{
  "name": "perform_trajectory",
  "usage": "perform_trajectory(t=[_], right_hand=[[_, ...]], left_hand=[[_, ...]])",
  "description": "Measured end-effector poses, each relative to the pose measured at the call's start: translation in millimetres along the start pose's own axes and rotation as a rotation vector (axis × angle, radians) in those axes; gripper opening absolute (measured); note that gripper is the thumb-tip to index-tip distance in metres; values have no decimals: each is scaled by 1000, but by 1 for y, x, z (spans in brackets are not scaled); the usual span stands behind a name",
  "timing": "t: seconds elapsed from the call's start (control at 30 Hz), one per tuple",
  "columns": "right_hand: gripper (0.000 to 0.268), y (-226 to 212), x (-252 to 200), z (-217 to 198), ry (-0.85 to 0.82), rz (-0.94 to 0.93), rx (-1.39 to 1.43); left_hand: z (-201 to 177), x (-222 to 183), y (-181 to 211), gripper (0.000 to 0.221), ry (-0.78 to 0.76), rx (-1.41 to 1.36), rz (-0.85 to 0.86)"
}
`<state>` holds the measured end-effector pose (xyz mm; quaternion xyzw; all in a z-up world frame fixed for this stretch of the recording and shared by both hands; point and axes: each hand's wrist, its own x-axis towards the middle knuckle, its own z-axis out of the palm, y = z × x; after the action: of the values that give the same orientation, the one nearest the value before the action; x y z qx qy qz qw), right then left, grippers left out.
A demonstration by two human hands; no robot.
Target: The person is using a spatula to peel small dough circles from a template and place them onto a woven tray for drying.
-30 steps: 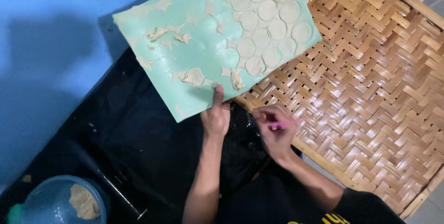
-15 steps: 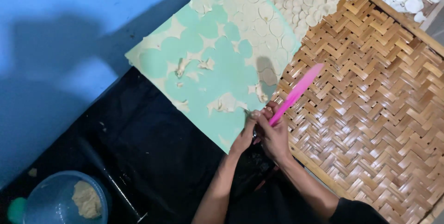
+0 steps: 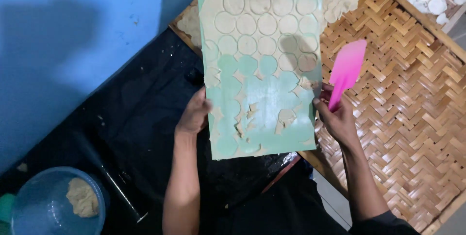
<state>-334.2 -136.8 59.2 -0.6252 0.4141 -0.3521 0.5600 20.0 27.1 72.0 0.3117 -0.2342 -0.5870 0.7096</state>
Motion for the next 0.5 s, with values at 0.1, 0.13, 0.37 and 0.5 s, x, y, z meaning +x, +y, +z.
perform_trajectory(t=[0.1, 0.13, 0.37, 0.5], right_hand=[[43, -14, 1, 0, -74, 3, -277], [43, -12, 0, 0, -69, 9, -279], [36, -36, -9, -1, 42, 108, -509], [28, -47, -19, 11, 118, 41, -641]], left_hand=[[-14, -3, -20, 50, -7, 348, -53], [-14, -6, -24, 50, -10, 345, -60], [-6, -13, -50, 49, 81, 309, -86], [-17, -17, -68, 48, 171, 423, 3]])
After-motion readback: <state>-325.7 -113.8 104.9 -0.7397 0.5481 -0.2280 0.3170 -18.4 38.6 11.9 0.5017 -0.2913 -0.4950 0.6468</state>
